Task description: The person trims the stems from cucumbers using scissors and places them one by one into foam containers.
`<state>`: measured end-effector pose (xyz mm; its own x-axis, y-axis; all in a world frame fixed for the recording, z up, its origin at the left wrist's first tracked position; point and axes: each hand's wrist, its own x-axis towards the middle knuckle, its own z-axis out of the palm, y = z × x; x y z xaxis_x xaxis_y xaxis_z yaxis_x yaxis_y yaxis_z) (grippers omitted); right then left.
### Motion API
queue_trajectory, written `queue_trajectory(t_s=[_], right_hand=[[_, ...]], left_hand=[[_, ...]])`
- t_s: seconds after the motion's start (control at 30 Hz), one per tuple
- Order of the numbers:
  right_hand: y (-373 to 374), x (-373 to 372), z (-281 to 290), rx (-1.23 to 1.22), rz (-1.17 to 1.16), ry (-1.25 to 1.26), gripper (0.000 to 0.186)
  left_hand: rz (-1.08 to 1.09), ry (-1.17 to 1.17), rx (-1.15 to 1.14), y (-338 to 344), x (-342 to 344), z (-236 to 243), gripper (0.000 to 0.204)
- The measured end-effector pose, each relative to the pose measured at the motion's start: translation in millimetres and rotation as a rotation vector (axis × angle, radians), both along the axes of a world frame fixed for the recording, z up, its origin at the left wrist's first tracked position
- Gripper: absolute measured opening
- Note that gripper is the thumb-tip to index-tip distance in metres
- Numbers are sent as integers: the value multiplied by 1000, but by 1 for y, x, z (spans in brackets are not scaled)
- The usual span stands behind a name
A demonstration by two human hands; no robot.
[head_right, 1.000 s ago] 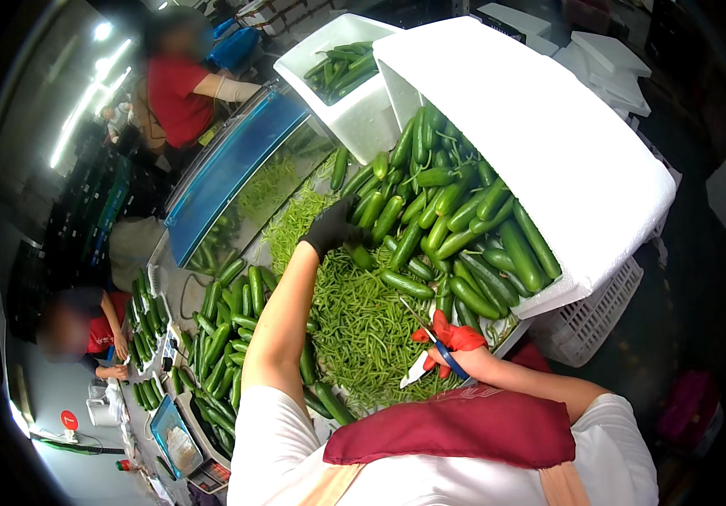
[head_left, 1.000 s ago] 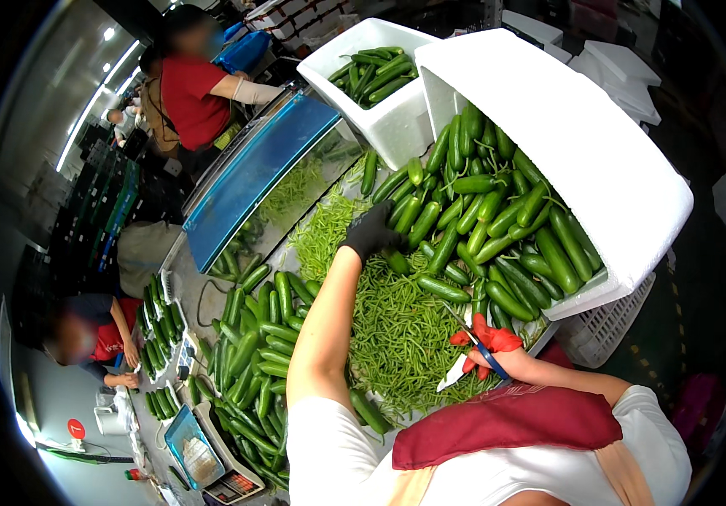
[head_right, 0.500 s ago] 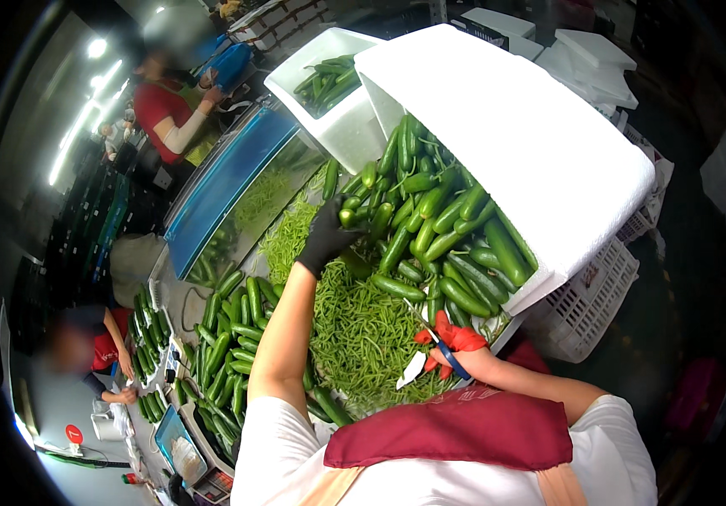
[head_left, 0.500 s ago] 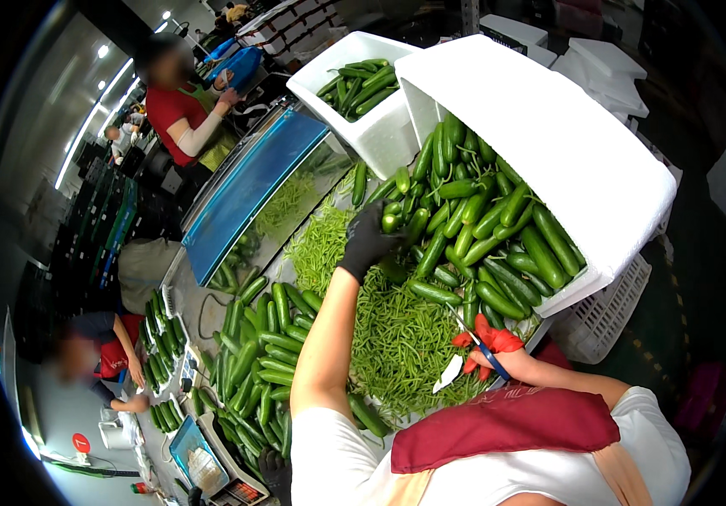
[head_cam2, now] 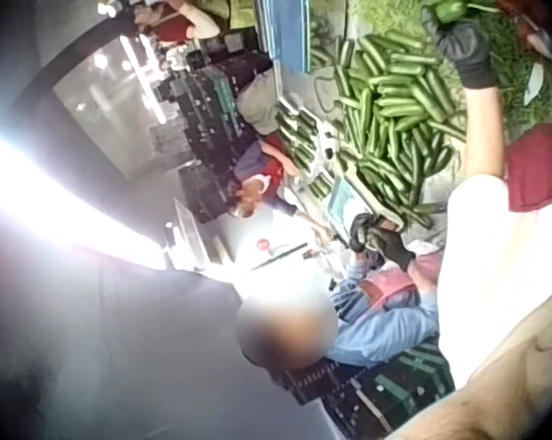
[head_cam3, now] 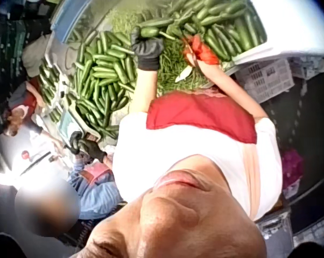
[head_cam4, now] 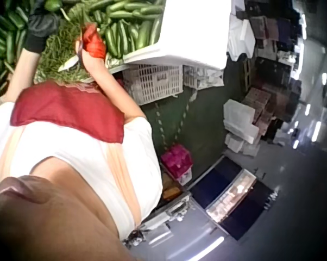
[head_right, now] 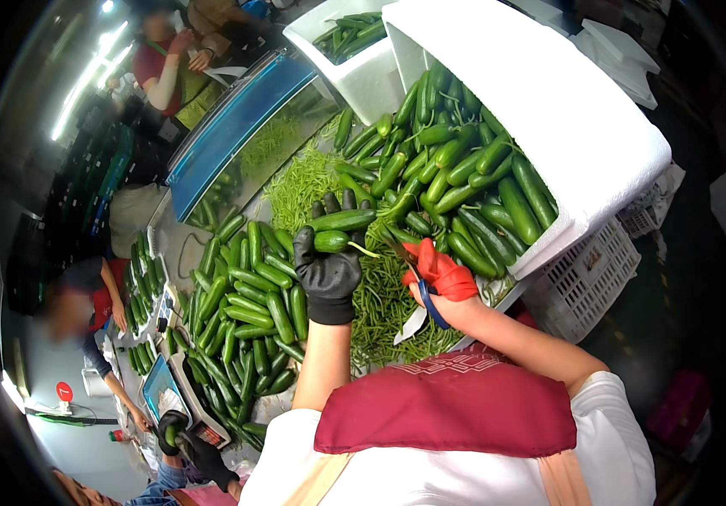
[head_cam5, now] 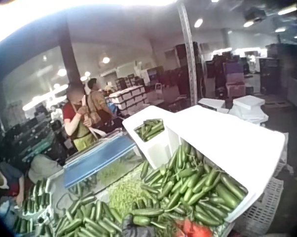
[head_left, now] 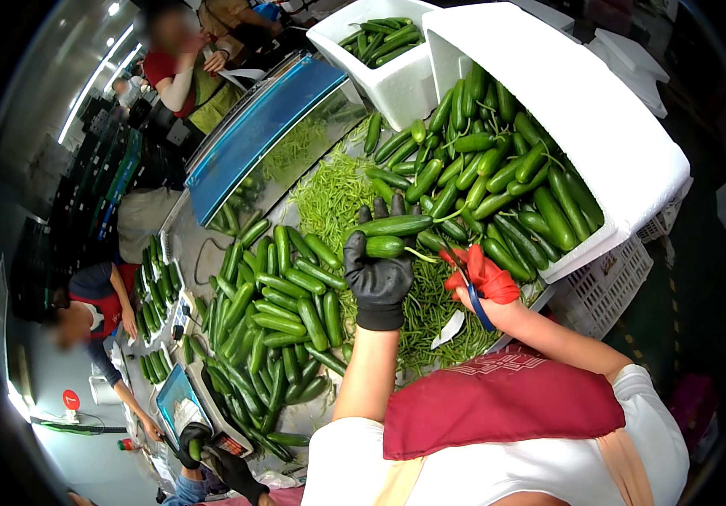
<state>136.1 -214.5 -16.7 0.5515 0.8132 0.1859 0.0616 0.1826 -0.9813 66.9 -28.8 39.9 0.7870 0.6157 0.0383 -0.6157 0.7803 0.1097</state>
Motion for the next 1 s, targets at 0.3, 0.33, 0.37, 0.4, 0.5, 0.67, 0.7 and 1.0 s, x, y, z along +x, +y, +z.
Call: queue_trajectory(t_s=[0.3, 0.33, 0.37, 0.4, 0.5, 0.67, 0.7, 1.0], right_hand=[[-3, -3, 19, -48, 48, 176, 55], [-6, -4, 30, -79, 84, 284, 56], [-7, -5, 36, -110, 119, 392, 57], [-6, -9, 32, -72, 86, 372, 55], [-11, -13, 31, -70, 70, 483, 49], [-11, -11, -2, -127, -70, -364, 51], [-7, -12, 0, -140, -104, -553, 51], [7, -22, 5, -136, 135, 178, 46]], left_hand=[[-7, 38, -8, -23, -23, -15, 41], [0, 55, -28, -25, -23, -15, 42], [8, 72, -47, -26, -24, -13, 43], [17, 89, -66, -28, -25, -12, 44], [73, 136, -136, -29, -27, -10, 45], [86, 158, -261, -29, -26, -6, 56], [91, 167, -270, -30, -26, -6, 58], [107, 259, -114, -27, -36, -25, 53]])
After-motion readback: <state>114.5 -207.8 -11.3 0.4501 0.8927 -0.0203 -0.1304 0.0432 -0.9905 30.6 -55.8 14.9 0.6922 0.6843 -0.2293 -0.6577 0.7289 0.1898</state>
